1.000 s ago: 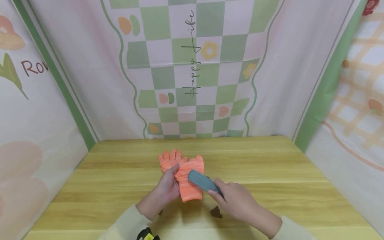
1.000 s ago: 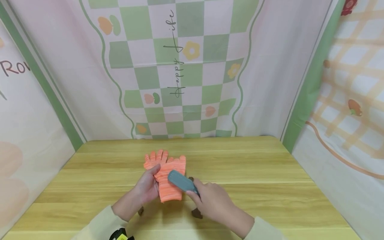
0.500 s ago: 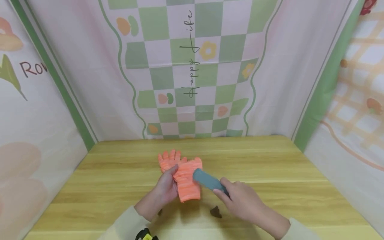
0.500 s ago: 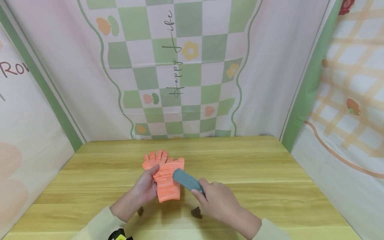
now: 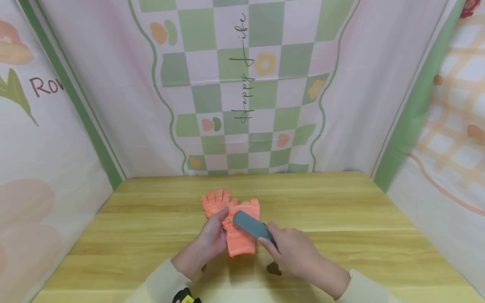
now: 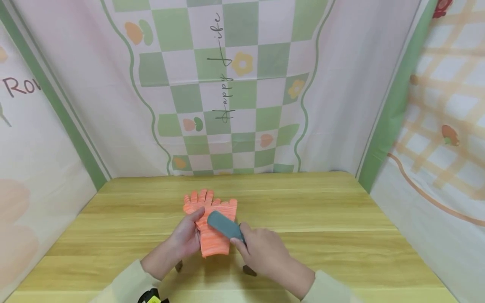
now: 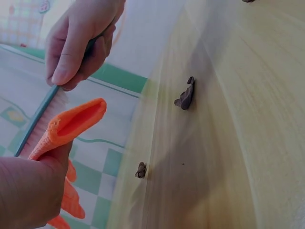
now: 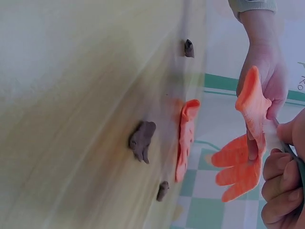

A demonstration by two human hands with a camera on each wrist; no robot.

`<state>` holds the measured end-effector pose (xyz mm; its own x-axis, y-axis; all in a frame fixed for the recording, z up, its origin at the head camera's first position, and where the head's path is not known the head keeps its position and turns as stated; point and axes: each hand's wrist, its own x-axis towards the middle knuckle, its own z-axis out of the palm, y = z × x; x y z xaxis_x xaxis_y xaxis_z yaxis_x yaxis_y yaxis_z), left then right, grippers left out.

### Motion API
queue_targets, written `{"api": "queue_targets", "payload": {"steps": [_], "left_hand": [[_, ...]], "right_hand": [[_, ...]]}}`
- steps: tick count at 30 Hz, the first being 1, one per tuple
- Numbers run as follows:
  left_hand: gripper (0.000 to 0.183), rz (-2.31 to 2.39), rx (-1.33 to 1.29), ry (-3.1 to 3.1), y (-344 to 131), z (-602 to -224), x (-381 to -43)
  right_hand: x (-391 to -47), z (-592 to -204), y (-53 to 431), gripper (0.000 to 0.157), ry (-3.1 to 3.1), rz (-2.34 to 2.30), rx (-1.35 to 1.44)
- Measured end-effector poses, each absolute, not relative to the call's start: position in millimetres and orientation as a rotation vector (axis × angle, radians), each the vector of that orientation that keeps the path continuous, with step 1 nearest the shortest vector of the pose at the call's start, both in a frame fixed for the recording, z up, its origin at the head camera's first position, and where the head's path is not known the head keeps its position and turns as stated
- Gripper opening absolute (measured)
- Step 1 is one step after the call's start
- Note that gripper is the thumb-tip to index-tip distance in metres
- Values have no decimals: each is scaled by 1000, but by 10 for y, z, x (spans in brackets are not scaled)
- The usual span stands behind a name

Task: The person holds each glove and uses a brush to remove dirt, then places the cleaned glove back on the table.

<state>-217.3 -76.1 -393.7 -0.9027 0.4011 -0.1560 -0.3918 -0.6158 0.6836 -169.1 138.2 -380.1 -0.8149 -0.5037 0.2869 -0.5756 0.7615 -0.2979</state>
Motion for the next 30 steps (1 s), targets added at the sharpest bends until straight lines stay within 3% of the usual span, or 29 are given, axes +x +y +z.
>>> {"api": "queue_targets", "payload": {"steps": [24,30], "left_hand": [[54,2475,3,1113,-823,-3957,-2221],[54,2478,14,1097,-823,-3965,-2238]], "right_hand": [[-1567,-3867,1607,31,-2765,575,995],[-1596,-3777,1624,23,-2726,618,981]]}}
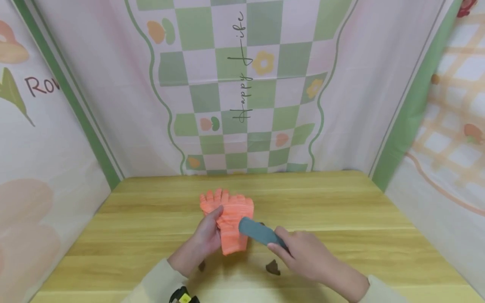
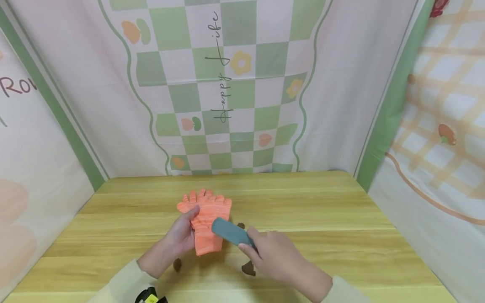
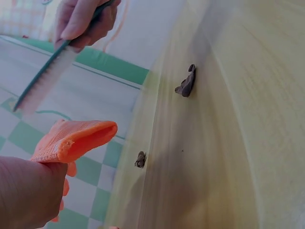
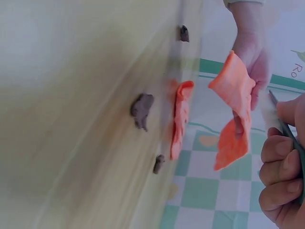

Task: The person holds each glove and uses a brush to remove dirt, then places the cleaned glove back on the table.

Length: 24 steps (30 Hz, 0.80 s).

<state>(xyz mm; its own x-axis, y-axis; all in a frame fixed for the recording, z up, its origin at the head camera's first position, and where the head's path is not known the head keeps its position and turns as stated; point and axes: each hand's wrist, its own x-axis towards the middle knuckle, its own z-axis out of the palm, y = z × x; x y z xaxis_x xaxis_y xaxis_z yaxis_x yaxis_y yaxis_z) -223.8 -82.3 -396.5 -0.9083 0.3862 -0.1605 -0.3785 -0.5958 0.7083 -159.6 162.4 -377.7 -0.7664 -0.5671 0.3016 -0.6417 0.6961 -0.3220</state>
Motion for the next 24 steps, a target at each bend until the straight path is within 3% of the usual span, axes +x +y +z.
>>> {"api": "queue_targets", "payload": {"steps": [10,24], "left_hand": [[54,2457,-25,1070,-766,-3952,-2154],[54,2455,-9,1131,-807,-3967,-2158]], "right_hand": [[-1678,-3737,1458,32,-2732,466,989],[-1599,-3855,1595,24,-2707,488,990]]}}
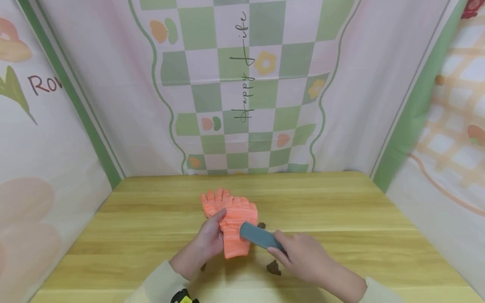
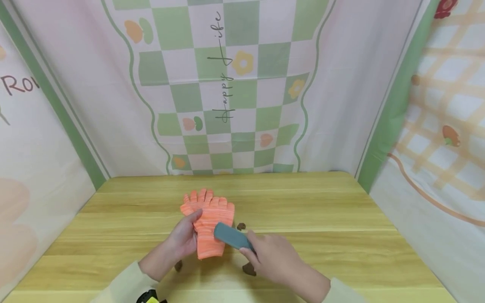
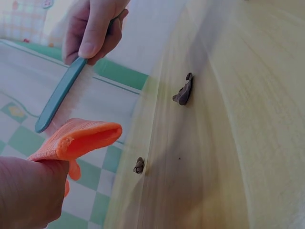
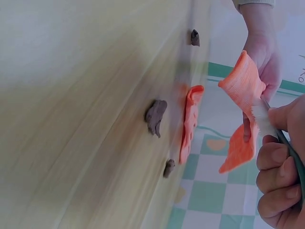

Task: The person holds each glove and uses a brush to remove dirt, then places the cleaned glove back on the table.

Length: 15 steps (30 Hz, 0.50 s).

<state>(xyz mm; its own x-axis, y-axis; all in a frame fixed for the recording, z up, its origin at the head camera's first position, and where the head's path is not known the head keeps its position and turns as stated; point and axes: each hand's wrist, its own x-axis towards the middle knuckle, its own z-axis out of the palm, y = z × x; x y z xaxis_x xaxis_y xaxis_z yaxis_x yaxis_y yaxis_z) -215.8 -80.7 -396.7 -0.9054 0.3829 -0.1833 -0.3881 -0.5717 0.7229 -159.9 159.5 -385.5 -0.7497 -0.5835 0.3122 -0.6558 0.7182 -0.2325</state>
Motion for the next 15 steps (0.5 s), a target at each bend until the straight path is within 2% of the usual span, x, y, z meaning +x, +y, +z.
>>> {"api": "queue_targets", "payload": {"steps": [15], "left_hand": [[55,2452,-4,1085,-789,-3946,-2143]], "right_hand": [[-1614,-3700,1584,24,-2716,594,920]]}}
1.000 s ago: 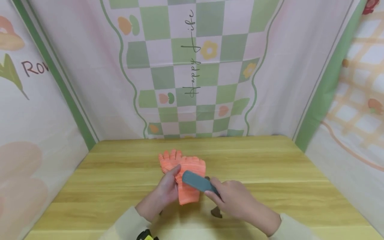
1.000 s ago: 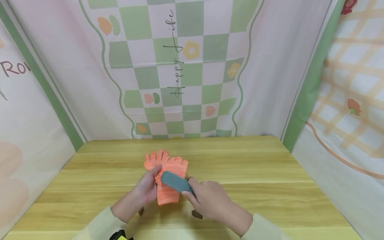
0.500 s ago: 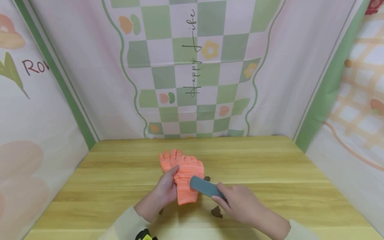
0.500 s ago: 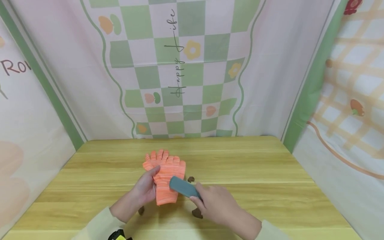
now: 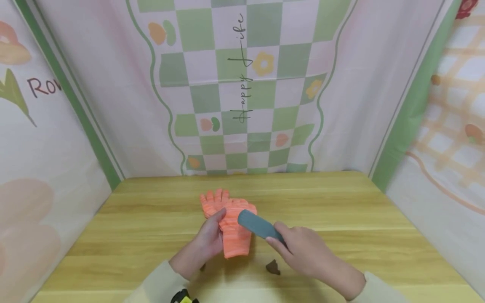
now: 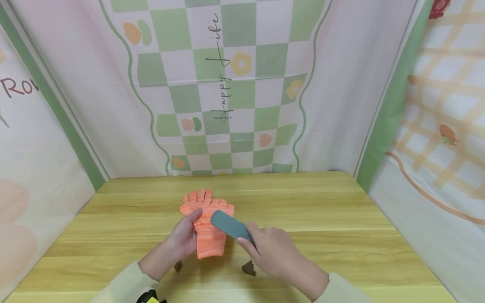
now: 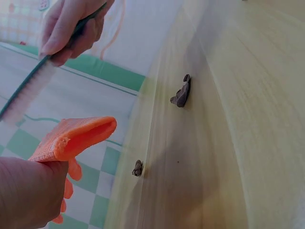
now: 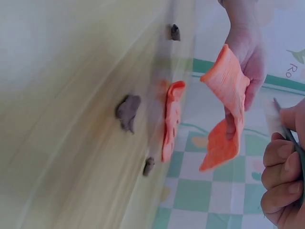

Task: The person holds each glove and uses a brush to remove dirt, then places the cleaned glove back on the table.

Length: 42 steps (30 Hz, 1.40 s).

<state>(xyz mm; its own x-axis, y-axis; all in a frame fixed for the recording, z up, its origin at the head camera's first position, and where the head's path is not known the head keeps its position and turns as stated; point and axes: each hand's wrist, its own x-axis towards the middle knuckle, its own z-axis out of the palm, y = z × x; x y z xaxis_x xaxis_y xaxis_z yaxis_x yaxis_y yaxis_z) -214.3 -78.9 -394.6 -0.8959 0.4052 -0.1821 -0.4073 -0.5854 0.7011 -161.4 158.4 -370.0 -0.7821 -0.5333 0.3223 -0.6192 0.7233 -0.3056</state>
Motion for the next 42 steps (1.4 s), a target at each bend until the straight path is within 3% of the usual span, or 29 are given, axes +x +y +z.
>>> {"api": "queue_targets", "payload": {"steps": [10,30,42], "left_hand": [[55,2485,-13,1027,-733,-3896,-2131],[52,2484,-29,1088,-827,-3971,-2132],[32,2482,-9,1117,-910,-3963,-2192]], "right_hand": [[-1657,-3799,1384,30,-2769,548,956],[-1517,-3907,1536,38,-2827,600,818],[-1531,-3838,1641,29,-2815,561,753]]}}
